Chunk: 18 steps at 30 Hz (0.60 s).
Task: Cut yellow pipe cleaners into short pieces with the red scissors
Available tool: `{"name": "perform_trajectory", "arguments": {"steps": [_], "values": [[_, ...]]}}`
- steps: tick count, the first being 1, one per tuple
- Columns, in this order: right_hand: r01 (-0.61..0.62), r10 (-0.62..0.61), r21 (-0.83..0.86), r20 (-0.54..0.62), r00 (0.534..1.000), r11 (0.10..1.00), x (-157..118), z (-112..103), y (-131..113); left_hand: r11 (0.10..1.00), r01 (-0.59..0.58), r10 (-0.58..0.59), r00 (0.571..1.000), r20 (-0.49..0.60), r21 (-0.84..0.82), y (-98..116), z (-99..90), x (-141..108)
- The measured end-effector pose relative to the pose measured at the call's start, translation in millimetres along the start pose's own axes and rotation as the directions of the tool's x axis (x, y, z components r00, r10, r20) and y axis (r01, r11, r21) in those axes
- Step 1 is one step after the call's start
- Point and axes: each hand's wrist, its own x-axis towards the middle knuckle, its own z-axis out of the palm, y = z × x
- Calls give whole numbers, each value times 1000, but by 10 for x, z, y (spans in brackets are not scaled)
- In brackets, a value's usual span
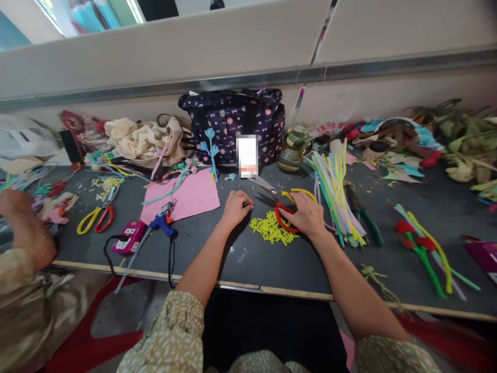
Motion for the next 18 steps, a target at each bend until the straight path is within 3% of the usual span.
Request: {"name": "perform_trajectory", "arguments": {"steps": [10, 18], "values": [[21, -21, 6, -4, 1000, 1000, -10, -19, -5, 995, 55, -71, 975, -210, -79, 51, -31, 8], [14, -14, -1, -22, 1000, 1000, 8, -34, -19, 996, 58, -71, 972, -225, -65, 79, -26, 6]]}}
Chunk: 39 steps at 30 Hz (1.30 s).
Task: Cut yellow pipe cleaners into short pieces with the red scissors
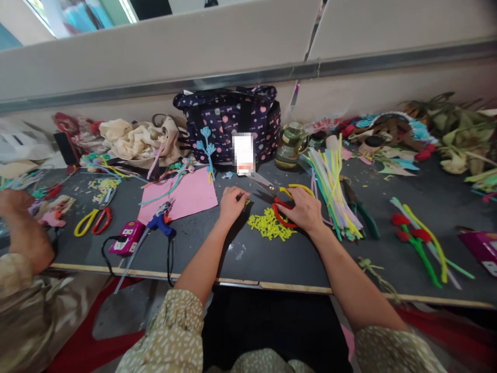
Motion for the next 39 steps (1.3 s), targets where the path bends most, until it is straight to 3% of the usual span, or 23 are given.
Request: {"name": "perform_trajectory", "arguments": {"steps": [26, 31, 39], "values": [[9, -9, 23, 9, 1000, 1000, -20, 32, 27, 996, 76, -76, 997, 1, -42, -5, -19, 3], [-7, 7, 36, -4, 1000, 999, -30, 65, 60, 994, 83, -74, 989, 125, -75, -9, -46, 15], [-4, 5, 37, -22, 1000, 999, -20, 49, 93, 998, -26, 41, 961, 274, -57, 3, -103, 28]]}}
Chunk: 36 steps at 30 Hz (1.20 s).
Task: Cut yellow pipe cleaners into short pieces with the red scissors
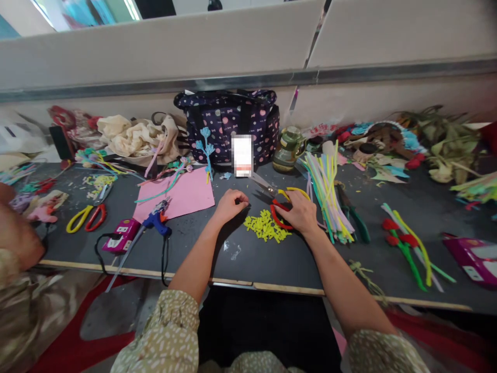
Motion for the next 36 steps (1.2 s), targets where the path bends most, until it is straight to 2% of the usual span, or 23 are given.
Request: {"name": "perform_trajectory", "arguments": {"steps": [6, 11, 15, 24, 32, 34, 36], "values": [[-11, 11, -5, 13, 1000, 1000, 2, -21, -10, 999, -15, 14, 1000, 17, 53, 46, 3, -7], [-14, 14, 0, 32, 999, 1000, 11, -31, -31, 992, -127, 129, 978, 161, -26, 124, 22, -17], [-17, 18, -5, 40, 999, 1000, 11, -32, -33, 984, -171, 178, 952, 249, -50, 136, 39, -19], [-27, 26, 10, 46, 999, 1000, 8, -43, -42, 986, -165, 149, 925, 349, 17, 152, 14, -46], [-28, 28, -6, 28, 999, 1000, 0, -40, -25, 977, -208, 178, 918, 355, 46, 183, 27, -49], [-29, 29, -5, 22, 999, 1000, -1, -45, -27, 981, -194, 179, 931, 318, 16, 180, 29, -46], [-29, 29, 0, 21, 999, 1000, -1, -51, -32, 991, -123, 131, 958, 255, -47, 172, 35, -45]]}}
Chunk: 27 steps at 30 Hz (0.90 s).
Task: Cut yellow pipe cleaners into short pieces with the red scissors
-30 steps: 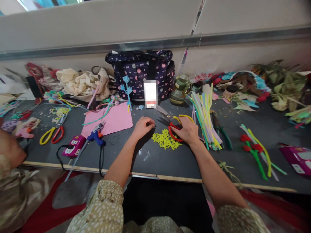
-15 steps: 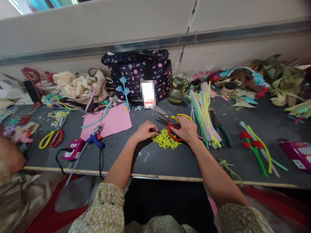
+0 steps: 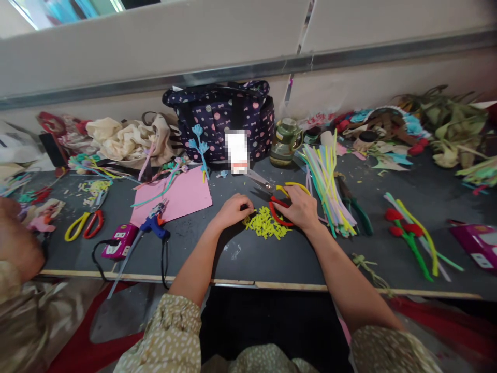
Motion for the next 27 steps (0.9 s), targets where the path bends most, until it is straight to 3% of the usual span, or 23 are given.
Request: {"name": "perform_trajectory", "arguments": {"steps": [5, 11, 16, 19, 27], "values": [[6, -6, 4, -1, 1000, 1000, 4, -8, -12, 916, 185, -252, 956, -153, -357, -49, 56, 18], [23, -23, 4, 19, 1000, 1000, -5, -1, -31, 721, 151, -429, 864, -264, -677, -118, 99, 56], [63, -64, 23, 28, 998, 998, -25, 3, -36, 564, 81, -554, 776, -303, -822, -148, 55, 63], [87, -88, 39, 30, 996, 995, -30, 2, -40, 462, 41, -604, 747, -280, -886, -152, 28, 67], [105, -108, 49, 61, 992, 993, -30, 1, -60, 475, 15, -611, 725, -318, -880, -158, 18, 81]]}}
